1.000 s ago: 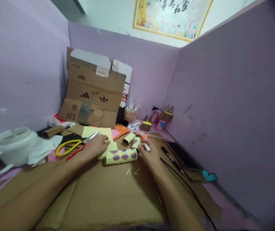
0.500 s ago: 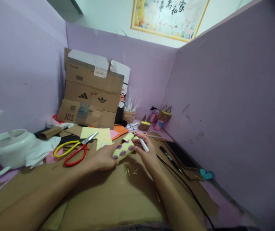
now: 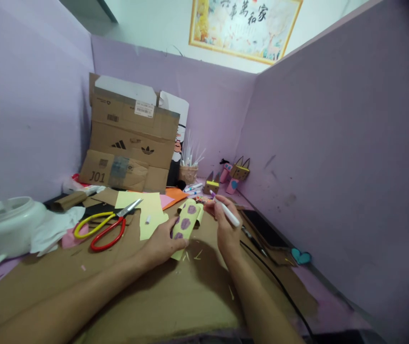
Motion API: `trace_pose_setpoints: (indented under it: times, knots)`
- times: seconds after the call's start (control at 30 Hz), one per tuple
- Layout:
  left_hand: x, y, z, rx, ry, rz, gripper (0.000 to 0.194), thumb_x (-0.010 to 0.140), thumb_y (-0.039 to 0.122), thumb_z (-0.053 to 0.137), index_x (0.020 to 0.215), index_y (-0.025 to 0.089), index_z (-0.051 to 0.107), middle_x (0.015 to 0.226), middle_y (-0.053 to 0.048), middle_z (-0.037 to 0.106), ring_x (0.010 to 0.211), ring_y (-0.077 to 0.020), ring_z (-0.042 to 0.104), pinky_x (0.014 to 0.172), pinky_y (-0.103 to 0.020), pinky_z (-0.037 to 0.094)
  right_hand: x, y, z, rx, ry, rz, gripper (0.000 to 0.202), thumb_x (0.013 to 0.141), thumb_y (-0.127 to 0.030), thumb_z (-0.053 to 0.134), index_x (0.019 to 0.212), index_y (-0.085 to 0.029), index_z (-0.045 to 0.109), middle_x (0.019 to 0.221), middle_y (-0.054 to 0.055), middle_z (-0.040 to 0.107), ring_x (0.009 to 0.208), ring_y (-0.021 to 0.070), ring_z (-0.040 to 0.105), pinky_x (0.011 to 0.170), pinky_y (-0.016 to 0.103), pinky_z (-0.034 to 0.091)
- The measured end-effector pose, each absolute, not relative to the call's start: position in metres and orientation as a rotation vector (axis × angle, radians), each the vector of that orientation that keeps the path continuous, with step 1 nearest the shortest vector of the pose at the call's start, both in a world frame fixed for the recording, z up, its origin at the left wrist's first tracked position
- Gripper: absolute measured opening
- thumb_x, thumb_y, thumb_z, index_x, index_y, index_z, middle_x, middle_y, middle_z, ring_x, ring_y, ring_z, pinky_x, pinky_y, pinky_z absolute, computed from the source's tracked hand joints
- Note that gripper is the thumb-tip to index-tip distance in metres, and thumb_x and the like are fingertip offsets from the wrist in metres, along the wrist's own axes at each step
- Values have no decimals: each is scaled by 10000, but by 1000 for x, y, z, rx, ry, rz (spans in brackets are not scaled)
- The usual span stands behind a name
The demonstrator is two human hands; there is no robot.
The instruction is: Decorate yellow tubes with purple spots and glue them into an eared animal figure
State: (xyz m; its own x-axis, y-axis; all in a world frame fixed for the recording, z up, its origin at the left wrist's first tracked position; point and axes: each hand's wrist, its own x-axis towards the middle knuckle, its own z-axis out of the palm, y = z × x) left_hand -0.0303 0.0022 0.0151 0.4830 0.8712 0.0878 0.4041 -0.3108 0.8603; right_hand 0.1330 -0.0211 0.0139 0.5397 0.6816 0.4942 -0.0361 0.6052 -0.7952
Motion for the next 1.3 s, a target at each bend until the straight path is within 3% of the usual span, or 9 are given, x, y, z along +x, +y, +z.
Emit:
trace_pose_setpoints:
  times: [0.1, 0.17, 0.33, 0.63, 1.03, 1.3]
  knots:
    - [-30, 3, 11, 1902, 1062, 736, 565, 617, 245, 626, 1163, 117, 556, 974, -49, 664, 853, -219, 594, 746, -288, 460, 133, -27, 15, -852, -915, 461, 297, 815, -436, 596, 940, -180, 679, 591, -16, 652, 487, 141, 591, 537, 288, 485]
    - [-29, 3, 9, 1884, 1040, 743, 575, 619, 228, 618, 1181, 128, 549, 985, -43, 665, 859, -214, 595, 757, -286, 461, 131, -31, 15, -885, -978, 397, 291, 810, -449, 601, 845, -180, 706, 520, -30, 598, 440, 126, 538, 494, 269, 441]
    - [-29, 2, 10, 1887, 1033, 745, 577, 624, 234, 615, 1187, 127, 546, 1046, -56, 656, 911, -227, 588, 794, -299, 458, 127, -35, 15, -930, -1061, 245, 259, 850, -381, 568, 719, -195, 692, 489, -38, 560, 469, 127, 524, 542, 271, 430]
    - [-29, 1, 9, 1910, 1055, 741, 484, 637, 239, 609, 1112, 151, 575, 956, -30, 659, 852, -221, 585, 743, -292, 455, 128, -32, 12, -970, -1120, 279, 240, 863, -362, 557, 747, -205, 697, 564, -10, 614, 589, 165, 583, 646, 302, 464]
    - [-29, 1, 11, 1883, 1043, 757, 578, 631, 267, 617, 1184, 116, 540, 1051, -74, 640, 920, -243, 571, 792, -309, 446, 132, -28, 8, -968, -1146, 234, 279, 877, -338, 549, 704, -170, 689, 551, -10, 608, 550, 148, 585, 604, 285, 466]
    - [-30, 0, 11, 1872, 1032, 755, 523, 631, 265, 619, 1129, 117, 559, 983, -59, 638, 853, -226, 568, 744, -296, 441, 132, -27, 7, -964, -1166, 259, 266, 873, -343, 554, 729, -164, 689, 534, -12, 605, 517, 142, 581, 573, 274, 472]
